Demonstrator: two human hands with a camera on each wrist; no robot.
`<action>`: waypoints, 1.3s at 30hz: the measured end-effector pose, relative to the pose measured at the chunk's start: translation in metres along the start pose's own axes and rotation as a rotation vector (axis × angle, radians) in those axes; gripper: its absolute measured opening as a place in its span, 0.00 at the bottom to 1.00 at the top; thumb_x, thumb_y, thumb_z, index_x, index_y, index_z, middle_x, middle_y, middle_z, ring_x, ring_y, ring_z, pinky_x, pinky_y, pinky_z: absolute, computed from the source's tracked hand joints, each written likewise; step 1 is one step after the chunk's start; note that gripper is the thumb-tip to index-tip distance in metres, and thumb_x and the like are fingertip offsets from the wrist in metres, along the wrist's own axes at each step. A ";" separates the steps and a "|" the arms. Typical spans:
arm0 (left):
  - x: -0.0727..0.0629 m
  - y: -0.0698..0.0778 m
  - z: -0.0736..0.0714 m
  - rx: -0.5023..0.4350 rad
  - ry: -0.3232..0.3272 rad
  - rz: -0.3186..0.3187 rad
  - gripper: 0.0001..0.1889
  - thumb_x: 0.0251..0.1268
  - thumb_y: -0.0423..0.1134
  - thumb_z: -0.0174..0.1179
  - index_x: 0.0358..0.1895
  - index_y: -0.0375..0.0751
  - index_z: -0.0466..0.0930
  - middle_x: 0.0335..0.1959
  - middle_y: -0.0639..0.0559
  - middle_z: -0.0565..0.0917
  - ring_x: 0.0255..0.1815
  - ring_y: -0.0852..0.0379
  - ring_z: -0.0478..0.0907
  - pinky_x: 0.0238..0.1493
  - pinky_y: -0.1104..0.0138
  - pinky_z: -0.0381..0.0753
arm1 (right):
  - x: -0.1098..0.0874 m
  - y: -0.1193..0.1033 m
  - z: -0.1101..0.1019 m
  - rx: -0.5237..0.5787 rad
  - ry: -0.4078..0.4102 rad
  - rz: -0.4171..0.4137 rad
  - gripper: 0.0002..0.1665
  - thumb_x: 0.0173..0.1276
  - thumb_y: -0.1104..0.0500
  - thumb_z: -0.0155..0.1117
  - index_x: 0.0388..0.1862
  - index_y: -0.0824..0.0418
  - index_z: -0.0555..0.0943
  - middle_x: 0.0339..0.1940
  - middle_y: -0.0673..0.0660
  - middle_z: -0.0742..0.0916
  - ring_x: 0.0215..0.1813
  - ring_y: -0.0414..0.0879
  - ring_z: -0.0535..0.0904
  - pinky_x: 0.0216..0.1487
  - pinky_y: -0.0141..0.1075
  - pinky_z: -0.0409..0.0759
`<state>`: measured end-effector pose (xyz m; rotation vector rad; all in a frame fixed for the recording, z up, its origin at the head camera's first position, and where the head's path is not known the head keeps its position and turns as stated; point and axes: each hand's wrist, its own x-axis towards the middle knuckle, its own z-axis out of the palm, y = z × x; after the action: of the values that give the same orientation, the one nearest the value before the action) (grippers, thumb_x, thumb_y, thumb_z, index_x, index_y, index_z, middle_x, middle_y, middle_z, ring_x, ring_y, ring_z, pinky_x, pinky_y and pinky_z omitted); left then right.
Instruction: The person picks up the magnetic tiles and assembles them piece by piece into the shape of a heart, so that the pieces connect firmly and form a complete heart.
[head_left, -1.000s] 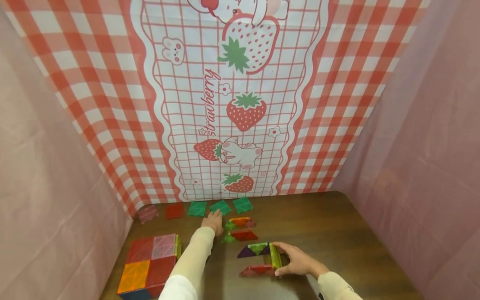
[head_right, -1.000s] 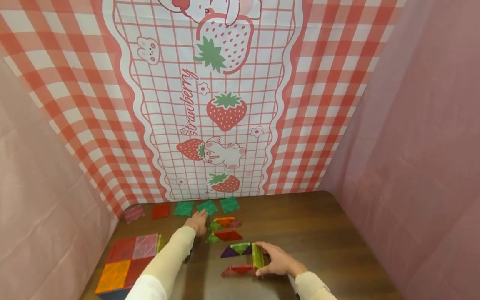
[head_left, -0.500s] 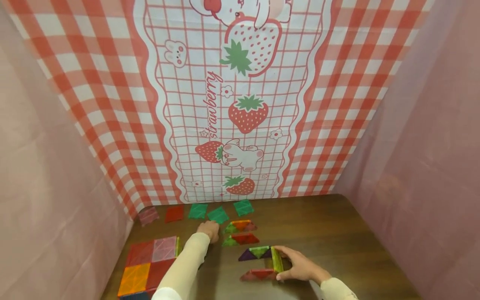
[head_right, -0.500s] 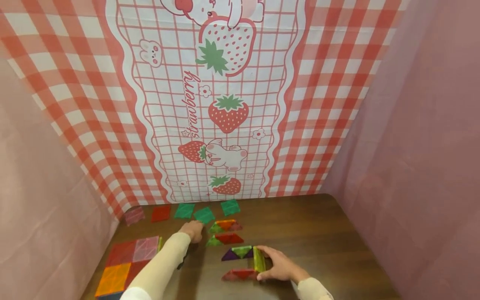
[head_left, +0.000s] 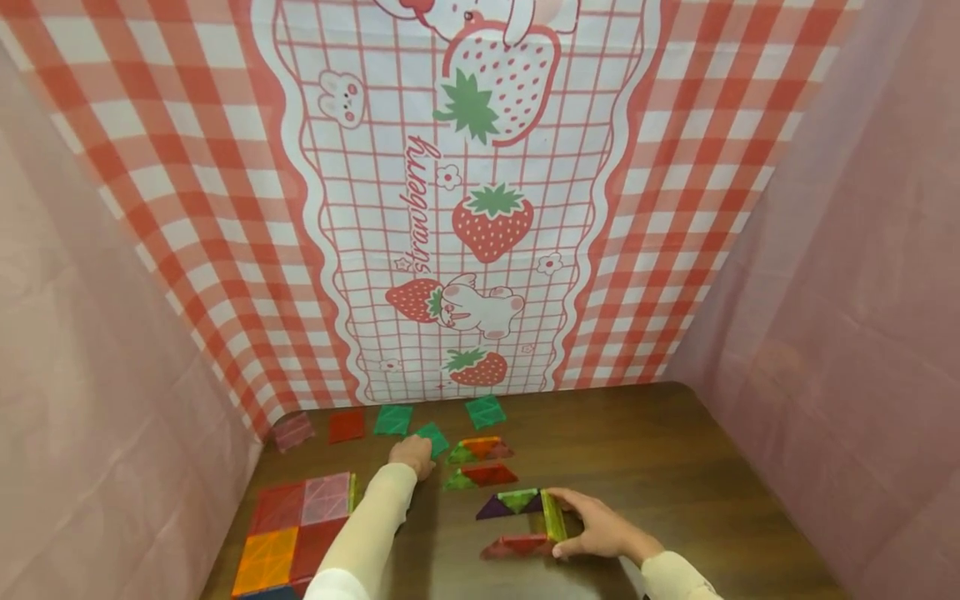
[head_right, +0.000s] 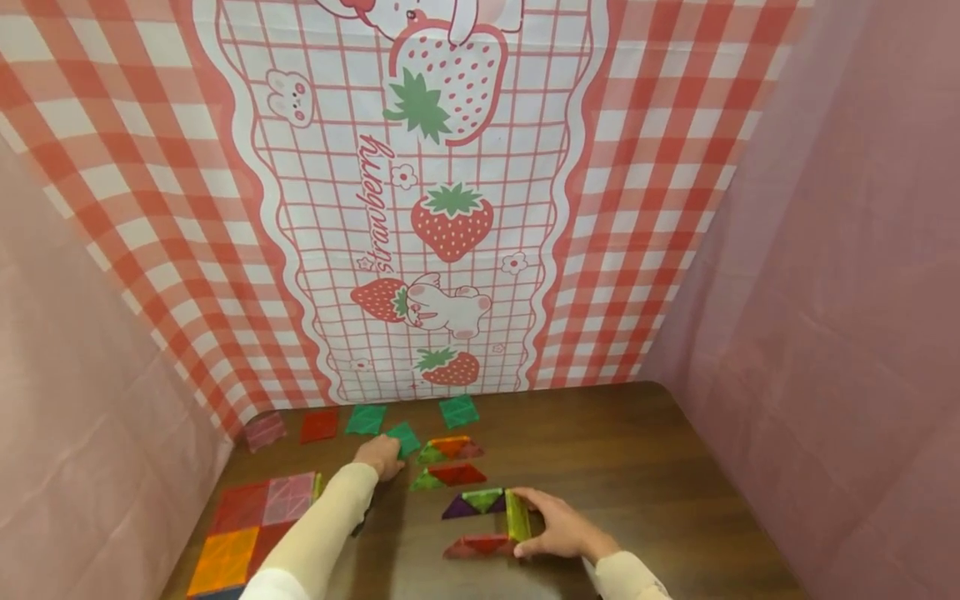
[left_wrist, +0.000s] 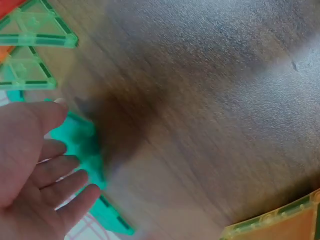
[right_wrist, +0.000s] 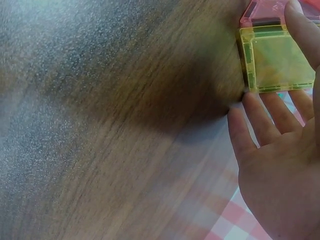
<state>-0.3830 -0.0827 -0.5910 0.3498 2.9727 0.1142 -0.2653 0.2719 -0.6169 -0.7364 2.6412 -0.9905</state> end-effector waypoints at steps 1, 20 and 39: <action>0.000 0.000 0.000 -0.003 0.013 0.011 0.13 0.63 0.42 0.71 0.43 0.37 0.87 0.46 0.40 0.87 0.48 0.42 0.85 0.48 0.49 0.85 | 0.000 0.000 0.000 0.003 0.002 0.003 0.56 0.56 0.38 0.78 0.76 0.61 0.66 0.69 0.61 0.79 0.64 0.59 0.79 0.64 0.56 0.77; -0.021 -0.015 -0.008 -0.075 0.009 -0.138 0.34 0.42 0.40 0.80 0.53 0.32 0.72 0.47 0.29 0.80 0.52 0.33 0.78 0.48 0.44 0.84 | 0.007 0.000 0.002 -0.011 -0.015 -0.025 0.57 0.52 0.39 0.81 0.75 0.60 0.68 0.65 0.60 0.81 0.63 0.58 0.79 0.64 0.53 0.76; -0.089 0.055 -0.070 -0.176 -0.008 0.341 0.35 0.54 0.49 0.76 0.64 0.47 0.71 0.64 0.48 0.76 0.67 0.51 0.73 0.66 0.59 0.77 | 0.008 -0.001 0.000 0.010 -0.022 -0.023 0.56 0.53 0.42 0.81 0.75 0.62 0.67 0.66 0.64 0.81 0.65 0.63 0.78 0.64 0.60 0.74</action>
<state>-0.2956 -0.0547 -0.5044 0.8258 2.8370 0.4059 -0.2714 0.2665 -0.6165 -0.7730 2.6127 -0.9958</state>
